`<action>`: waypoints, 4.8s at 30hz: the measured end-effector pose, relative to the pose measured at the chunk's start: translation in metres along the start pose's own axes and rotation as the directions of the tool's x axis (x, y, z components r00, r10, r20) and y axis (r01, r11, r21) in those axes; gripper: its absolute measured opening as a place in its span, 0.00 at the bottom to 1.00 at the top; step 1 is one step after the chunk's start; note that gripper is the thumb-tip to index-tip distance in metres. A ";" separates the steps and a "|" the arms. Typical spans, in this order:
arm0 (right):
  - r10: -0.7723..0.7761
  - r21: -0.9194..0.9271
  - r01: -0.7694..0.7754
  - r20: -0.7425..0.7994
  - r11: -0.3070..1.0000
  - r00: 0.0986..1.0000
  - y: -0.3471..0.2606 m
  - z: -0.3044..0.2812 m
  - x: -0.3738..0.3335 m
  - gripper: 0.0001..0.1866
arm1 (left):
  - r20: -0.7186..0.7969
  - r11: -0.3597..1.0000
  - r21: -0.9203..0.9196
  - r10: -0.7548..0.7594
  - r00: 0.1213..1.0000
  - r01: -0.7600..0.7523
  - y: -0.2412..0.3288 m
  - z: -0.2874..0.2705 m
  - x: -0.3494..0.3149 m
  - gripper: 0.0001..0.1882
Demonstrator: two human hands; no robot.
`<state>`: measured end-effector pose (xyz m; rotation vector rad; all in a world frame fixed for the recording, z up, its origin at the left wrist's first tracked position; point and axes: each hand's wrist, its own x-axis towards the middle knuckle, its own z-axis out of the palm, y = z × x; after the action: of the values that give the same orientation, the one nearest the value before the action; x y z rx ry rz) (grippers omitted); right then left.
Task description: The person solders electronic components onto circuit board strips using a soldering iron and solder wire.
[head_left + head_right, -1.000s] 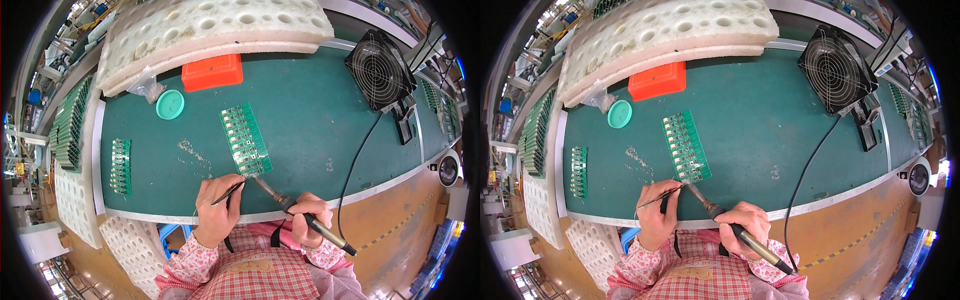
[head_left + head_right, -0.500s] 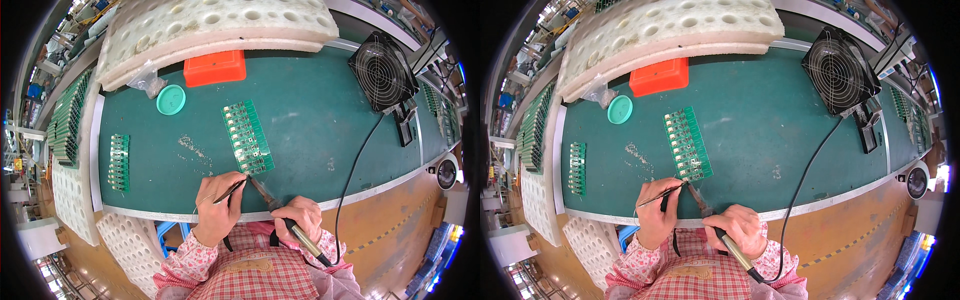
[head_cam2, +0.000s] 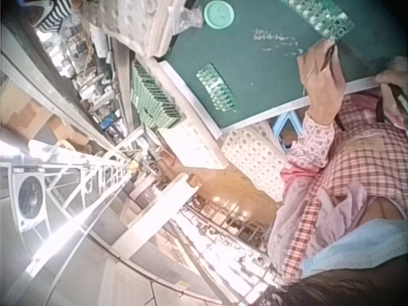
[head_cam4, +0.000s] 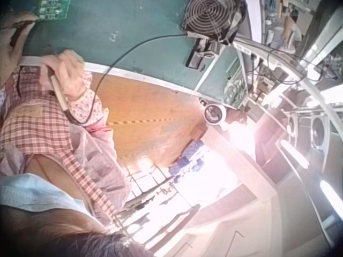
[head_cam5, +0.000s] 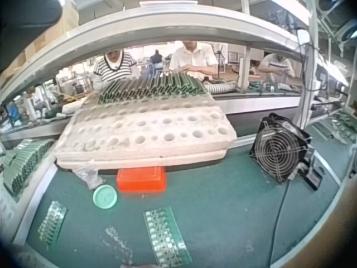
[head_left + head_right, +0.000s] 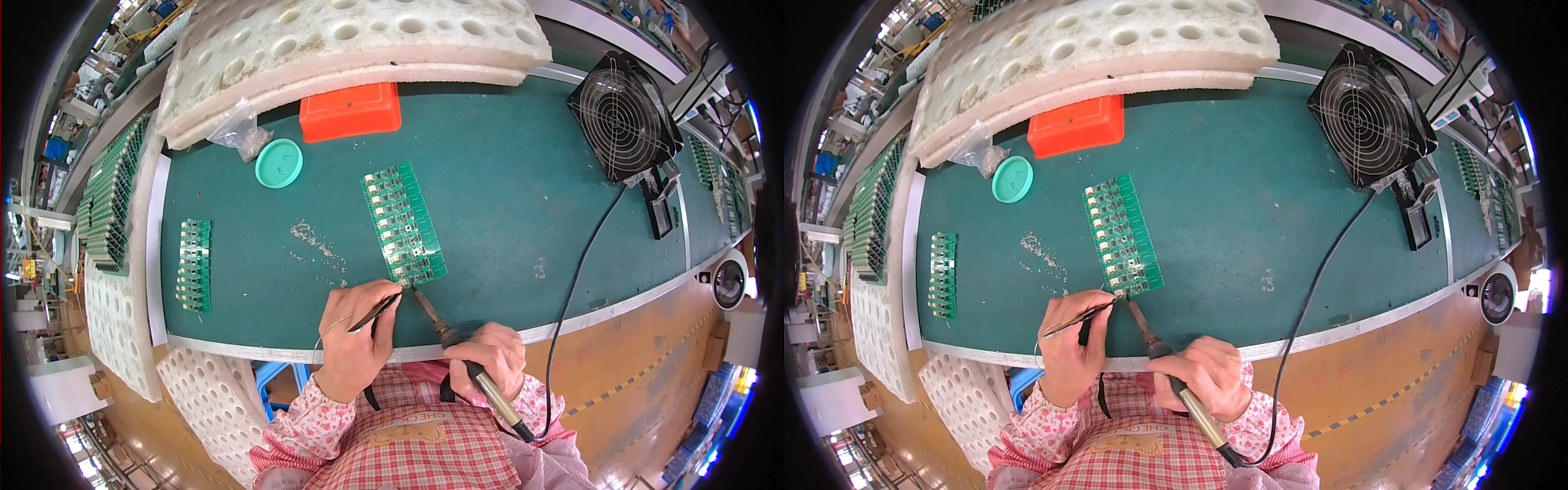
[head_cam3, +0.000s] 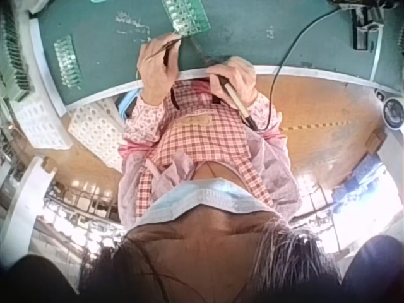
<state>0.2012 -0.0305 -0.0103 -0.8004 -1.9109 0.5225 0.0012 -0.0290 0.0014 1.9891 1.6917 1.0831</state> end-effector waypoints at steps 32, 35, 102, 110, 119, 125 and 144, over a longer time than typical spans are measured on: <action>0.289 -0.518 -0.228 0.038 0.825 0.957 -0.003 0.038 0.052 0.43 | 0.257 0.611 0.773 -0.052 0.965 -0.173 -0.037 -0.127 -0.022 0.13; 0.280 -0.524 -0.218 0.042 0.823 0.959 0.000 0.033 0.047 0.44 | 0.294 0.641 0.743 -0.051 0.954 -0.195 -0.040 -0.126 -0.025 0.13; -0.017 -0.157 0.034 0.109 0.987 0.994 0.001 -0.048 0.005 0.15 | 0.083 0.986 0.072 0.146 0.986 -0.152 0.016 0.026 -0.008 0.07; -0.015 -0.161 0.038 0.145 0.986 0.989 0.000 -0.049 0.008 0.14 | 0.062 0.989 0.048 0.135 0.989 -0.138 0.016 0.027 -0.008 0.07; -0.029 -0.183 0.060 0.165 0.981 0.986 -0.002 -0.048 0.011 0.14 | 0.038 0.992 0.021 0.126 0.991 -0.126 0.016 0.028 -0.007 0.09; -0.119 -0.245 0.169 0.205 0.955 0.971 -0.003 -0.045 0.012 0.15 | 0.042 0.992 0.030 0.124 0.991 -0.125 0.016 0.029 -0.008 0.09; -0.043 -0.365 0.099 0.161 0.926 0.986 -0.008 -0.056 0.003 0.15 | 0.036 0.989 -0.004 0.149 0.988 -0.149 0.016 0.022 -0.008 0.09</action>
<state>0.2480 -0.0331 0.0219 -0.9491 -2.2075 0.1769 0.0283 -0.0355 -0.0056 2.1504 1.5445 1.0891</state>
